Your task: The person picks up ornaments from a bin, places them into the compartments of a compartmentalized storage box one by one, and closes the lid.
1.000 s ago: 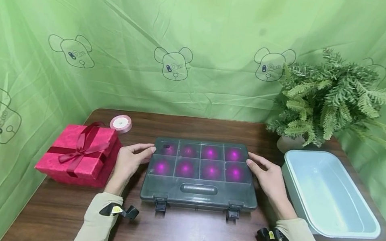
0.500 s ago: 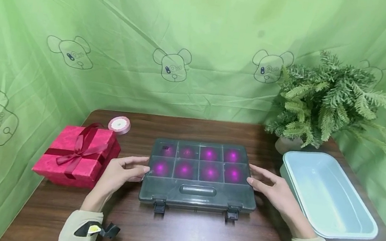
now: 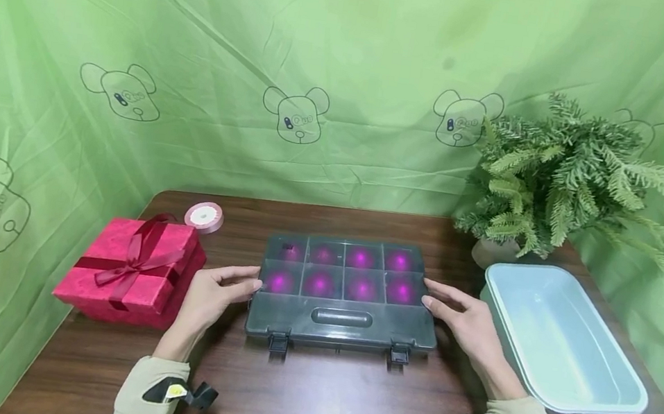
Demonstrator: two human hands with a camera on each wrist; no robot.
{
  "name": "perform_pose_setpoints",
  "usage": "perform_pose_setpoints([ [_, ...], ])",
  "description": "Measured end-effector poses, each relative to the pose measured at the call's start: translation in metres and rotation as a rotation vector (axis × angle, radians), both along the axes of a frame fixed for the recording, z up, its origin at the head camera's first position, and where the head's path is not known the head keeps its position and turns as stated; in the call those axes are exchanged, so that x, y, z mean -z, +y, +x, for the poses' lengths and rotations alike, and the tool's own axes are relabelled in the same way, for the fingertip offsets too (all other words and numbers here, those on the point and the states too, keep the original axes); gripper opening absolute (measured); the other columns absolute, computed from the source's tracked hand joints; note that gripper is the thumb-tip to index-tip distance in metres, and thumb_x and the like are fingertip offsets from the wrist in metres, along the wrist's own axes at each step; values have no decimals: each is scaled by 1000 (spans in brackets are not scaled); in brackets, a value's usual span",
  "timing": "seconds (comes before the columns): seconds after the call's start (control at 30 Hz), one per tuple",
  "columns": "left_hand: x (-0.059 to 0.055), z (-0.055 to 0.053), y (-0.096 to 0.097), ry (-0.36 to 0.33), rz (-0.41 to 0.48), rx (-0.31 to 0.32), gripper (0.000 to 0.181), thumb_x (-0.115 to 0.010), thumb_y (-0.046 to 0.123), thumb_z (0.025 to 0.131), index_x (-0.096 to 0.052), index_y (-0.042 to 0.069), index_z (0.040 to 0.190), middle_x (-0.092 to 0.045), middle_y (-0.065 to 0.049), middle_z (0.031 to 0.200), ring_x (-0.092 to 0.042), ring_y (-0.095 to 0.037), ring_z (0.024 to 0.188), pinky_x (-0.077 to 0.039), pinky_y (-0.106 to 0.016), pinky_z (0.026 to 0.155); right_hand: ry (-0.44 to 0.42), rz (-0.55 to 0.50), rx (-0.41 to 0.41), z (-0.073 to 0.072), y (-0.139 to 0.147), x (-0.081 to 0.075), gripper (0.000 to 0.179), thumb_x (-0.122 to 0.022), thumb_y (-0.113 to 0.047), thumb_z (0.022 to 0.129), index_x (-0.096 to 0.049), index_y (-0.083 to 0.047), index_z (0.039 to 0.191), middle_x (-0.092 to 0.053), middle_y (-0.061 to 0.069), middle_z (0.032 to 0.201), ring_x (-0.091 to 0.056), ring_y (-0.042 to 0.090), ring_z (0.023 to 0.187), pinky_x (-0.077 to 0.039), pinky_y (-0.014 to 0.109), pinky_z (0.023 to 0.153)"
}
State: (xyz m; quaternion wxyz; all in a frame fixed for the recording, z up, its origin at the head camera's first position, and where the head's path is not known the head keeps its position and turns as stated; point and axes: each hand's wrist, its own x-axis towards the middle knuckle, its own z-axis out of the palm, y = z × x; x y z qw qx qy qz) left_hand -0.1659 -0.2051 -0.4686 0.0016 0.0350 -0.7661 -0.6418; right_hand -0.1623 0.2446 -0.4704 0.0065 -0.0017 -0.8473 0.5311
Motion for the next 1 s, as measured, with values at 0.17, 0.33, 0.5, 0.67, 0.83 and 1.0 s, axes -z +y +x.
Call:
perform_pose_setpoints([
  [0.17,3,-7,7,21,26,-56,36,-88,11,90,-78,-2,122,-77,-21,114,-78,-15,89,-63,-28,80,1,-6,43,-7,-4,4,49,-78,-43,98,-71,-20,141,-71,1,136,-67,17,121,-47,23,102],
  [0.33,7,-16,11,46,32,-102,31,-86,9,91,-80,-1,119,-77,-20,115,-78,-12,88,-62,-27,80,5,-64,85,-15,-9,5,48,-79,-41,98,-72,-18,140,-73,6,133,-69,7,111,-51,18,92],
  [0.5,12,-25,14,78,71,-139,26,-84,4,93,-80,-3,117,-77,-21,111,-77,-9,87,-62,-28,81,-7,-182,151,-23,-17,7,45,-82,-36,97,-75,-17,137,-78,5,117,-69,6,84,-54,22,63],
  [0.67,16,-35,16,84,85,-169,26,-84,6,93,-80,-2,117,-78,-19,110,-77,-10,87,-62,-28,81,1,-239,202,-34,-22,12,44,-83,-33,96,-75,-15,135,-79,-3,108,-68,6,83,-55,21,63],
  [0.83,17,-43,17,84,80,-190,25,-84,8,93,-81,0,117,-79,-17,108,-77,-10,86,-63,-28,79,32,-255,228,-44,-26,16,41,-81,-31,98,-76,-13,134,-78,1,118,-69,5,101,-57,18,82],
  [1.0,18,-51,20,97,82,-202,26,-84,9,93,-81,-1,117,-79,-16,106,-76,-8,84,-62,-25,77,44,-269,260,-53,-28,18,39,-81,-30,98,-77,-13,133,-78,0,117,-69,6,104,-56,18,86],
])
